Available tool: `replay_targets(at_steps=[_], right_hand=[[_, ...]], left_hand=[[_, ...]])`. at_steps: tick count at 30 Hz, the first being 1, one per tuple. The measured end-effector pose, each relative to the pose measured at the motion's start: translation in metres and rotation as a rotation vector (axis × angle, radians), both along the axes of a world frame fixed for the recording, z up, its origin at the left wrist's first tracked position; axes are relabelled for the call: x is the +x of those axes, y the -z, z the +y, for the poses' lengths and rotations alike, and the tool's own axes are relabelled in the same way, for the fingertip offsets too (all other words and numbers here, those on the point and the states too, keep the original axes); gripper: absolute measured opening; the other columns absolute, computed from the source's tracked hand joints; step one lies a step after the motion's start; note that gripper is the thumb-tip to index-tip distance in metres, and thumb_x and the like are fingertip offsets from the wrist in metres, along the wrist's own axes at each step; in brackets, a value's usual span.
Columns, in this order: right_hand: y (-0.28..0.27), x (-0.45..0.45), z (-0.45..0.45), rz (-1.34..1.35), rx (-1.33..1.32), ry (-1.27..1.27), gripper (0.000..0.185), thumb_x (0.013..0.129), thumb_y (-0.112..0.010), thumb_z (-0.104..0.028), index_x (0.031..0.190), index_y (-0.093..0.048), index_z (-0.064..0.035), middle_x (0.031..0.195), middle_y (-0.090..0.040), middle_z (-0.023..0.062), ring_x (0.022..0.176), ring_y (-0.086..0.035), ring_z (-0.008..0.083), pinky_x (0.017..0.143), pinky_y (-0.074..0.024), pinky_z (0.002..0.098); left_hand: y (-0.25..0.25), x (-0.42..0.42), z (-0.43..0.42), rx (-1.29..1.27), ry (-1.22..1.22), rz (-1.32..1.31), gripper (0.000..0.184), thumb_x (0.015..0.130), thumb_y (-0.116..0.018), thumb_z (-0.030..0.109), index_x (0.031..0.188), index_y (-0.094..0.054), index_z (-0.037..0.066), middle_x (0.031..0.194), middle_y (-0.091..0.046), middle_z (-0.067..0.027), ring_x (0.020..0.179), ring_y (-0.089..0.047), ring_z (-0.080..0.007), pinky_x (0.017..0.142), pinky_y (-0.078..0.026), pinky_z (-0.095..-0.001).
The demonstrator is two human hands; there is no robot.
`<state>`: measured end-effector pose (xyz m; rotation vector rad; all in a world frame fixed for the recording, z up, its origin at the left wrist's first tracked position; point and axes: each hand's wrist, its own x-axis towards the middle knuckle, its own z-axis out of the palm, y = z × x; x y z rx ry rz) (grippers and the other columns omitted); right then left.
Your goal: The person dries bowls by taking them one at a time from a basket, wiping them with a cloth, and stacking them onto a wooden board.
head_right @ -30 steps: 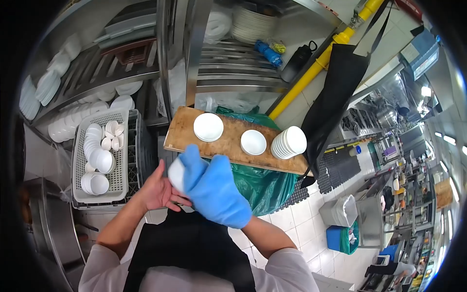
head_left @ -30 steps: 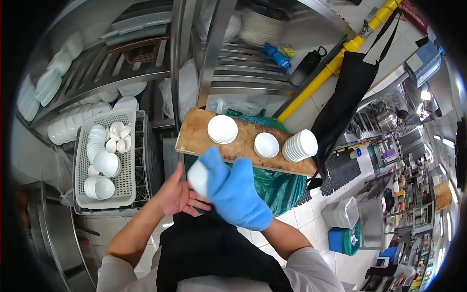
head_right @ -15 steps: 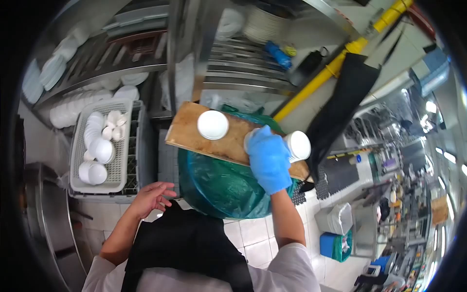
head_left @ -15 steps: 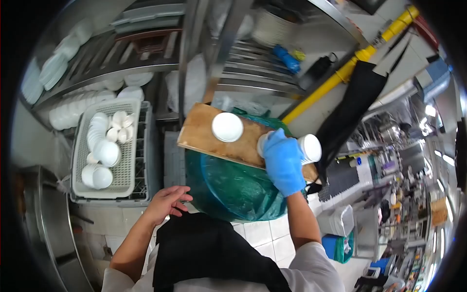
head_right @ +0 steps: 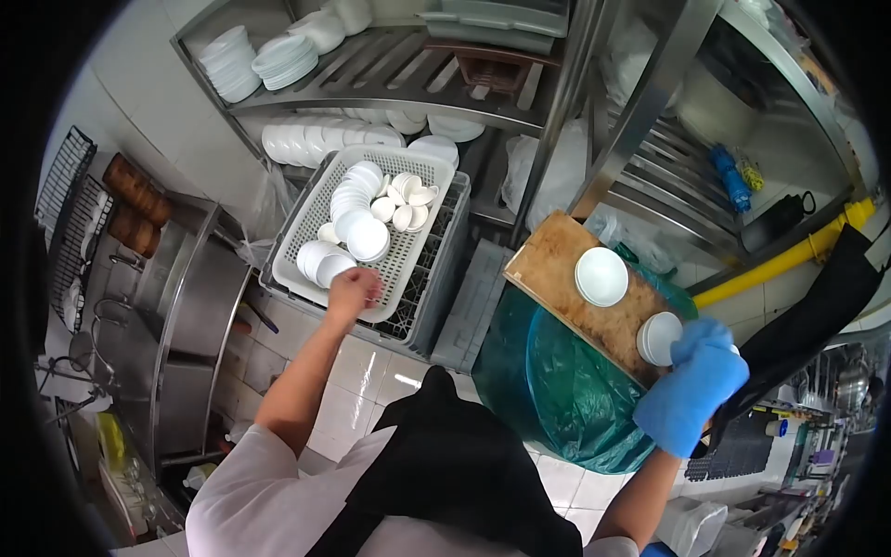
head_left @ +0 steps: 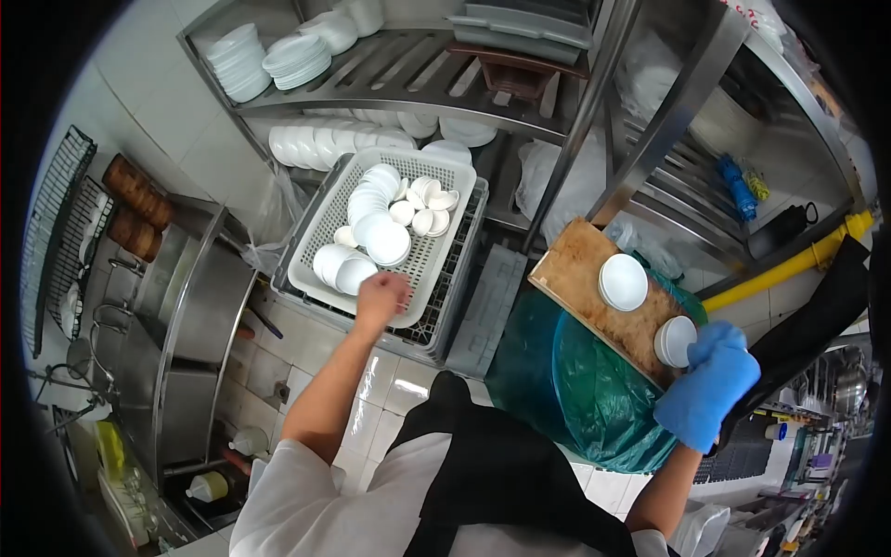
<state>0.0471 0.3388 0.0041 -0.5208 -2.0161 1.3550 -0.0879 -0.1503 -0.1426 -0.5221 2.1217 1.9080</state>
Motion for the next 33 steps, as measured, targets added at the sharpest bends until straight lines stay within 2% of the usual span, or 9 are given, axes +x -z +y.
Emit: replay_targets(at_steps=[4,8,11,14,17,19,28,30,33], right_hand=[[-0.071,0.018,-0.075,0.330,-0.465,-0.065,0.021,0.092,-0.046,-0.009,0.071,-0.050,-0.0062,0.069,-0.050,0.0019,0.062,-0.048,0.0133,0.059,-0.0437,0.0287],[-0.087,0.023,-0.103,0.288,-0.457,-0.151,0.024,0.092,-0.048,-0.010,0.068,-0.050,-0.0063,0.067,-0.048,0.0020,0.063,-0.047,0.0130,0.059,-0.0420,0.0276],[-0.086,0.027,-0.103,0.257,-0.473,-0.258,0.019,0.092,-0.053,-0.009,0.073,-0.056,-0.0052,0.072,-0.054,0.0042,0.068,-0.052,0.0139,0.061,-0.0445,0.0284],[-0.083,0.027,-0.107,0.188,-0.455,-0.367,0.012,0.089,-0.056,-0.009,0.078,-0.059,-0.0046,0.076,-0.057,0.0058,0.072,-0.055,0.0154,0.063,-0.0456,0.0294],[-0.081,0.015,-0.126,0.034,-0.218,-0.433,0.006,0.085,-0.058,-0.009,0.081,-0.058,-0.0044,0.078,-0.057,0.0066,0.074,-0.054,0.0170,0.065,-0.0451,0.0303],[-0.081,0.007,-0.138,-0.078,0.064,-0.487,0.005,0.083,-0.059,-0.009,0.082,-0.057,-0.0043,0.079,-0.056,0.0070,0.075,-0.054,0.0180,0.065,-0.0448,0.0308],[-0.077,-0.018,-0.191,-0.104,0.780,-0.680,0.022,0.071,-0.063,-0.009,0.090,-0.054,-0.0040,0.085,-0.056,0.0092,0.080,-0.051,0.0227,0.069,-0.0432,0.0332],[-0.070,-0.021,-0.199,-0.086,0.871,-0.666,0.026,0.068,-0.064,-0.009,0.092,-0.054,-0.0039,0.087,-0.056,0.0097,0.081,-0.051,0.0238,0.070,-0.0429,0.0338],[-0.056,-0.025,-0.209,-0.068,0.994,-0.613,0.033,0.064,-0.065,-0.009,0.094,-0.053,-0.0037,0.089,-0.056,0.0104,0.082,-0.050,0.0253,0.071,-0.0424,0.0346]], left_hand=[[0.047,-0.048,-0.034,-0.046,-0.492,0.012,0.033,0.087,-0.069,0.020,0.106,-0.055,-0.004,0.087,-0.062,-0.0061,0.068,-0.060,-0.0146,0.053,-0.047,-0.0273],[0.034,-0.068,-0.027,-0.001,-0.595,-0.175,0.034,0.088,-0.069,0.021,0.103,-0.055,-0.006,0.090,-0.061,-0.0103,0.080,-0.061,-0.0197,0.058,-0.048,-0.0357],[0.138,-0.105,-0.065,-0.173,-0.533,-0.090,0.036,0.085,-0.067,0.016,0.104,-0.057,-0.014,0.098,-0.064,-0.0184,0.092,-0.062,-0.0283,0.077,-0.050,-0.0389],[0.117,-0.087,-0.058,-0.127,-0.515,0.024,0.033,0.081,-0.063,0.007,0.106,-0.057,-0.015,0.101,-0.066,-0.0199,0.094,-0.063,-0.0305,0.083,-0.048,-0.0352],[0.075,-0.064,-0.042,0.073,-0.603,0.076,0.024,0.080,-0.059,0.004,0.102,-0.061,-0.006,0.087,-0.065,-0.0129,0.070,-0.061,-0.0229,0.061,-0.049,-0.0358],[0.091,-0.067,-0.047,0.182,-0.620,0.137,0.021,0.085,-0.060,0.014,0.100,-0.057,0.001,0.090,-0.062,-0.0098,0.075,-0.060,-0.0189,0.059,-0.049,-0.0333],[-0.046,0.003,0.028,0.559,-0.456,0.316,0.026,0.089,-0.059,0.014,0.108,-0.060,-0.004,0.087,-0.064,-0.0058,0.075,-0.060,-0.0166,0.065,-0.049,-0.0297],[-0.074,0.024,0.052,0.969,-0.331,0.388,0.038,0.091,-0.056,0.013,0.123,-0.048,-0.006,0.115,-0.060,-0.0133,0.108,-0.060,-0.0237,0.096,-0.047,-0.0388],[-0.111,0.046,0.093,1.164,-0.147,0.290,0.030,0.094,-0.050,0.017,0.116,-0.053,-0.004,0.113,-0.062,-0.0133,0.106,-0.061,-0.0237,0.095,-0.048,-0.0392]])
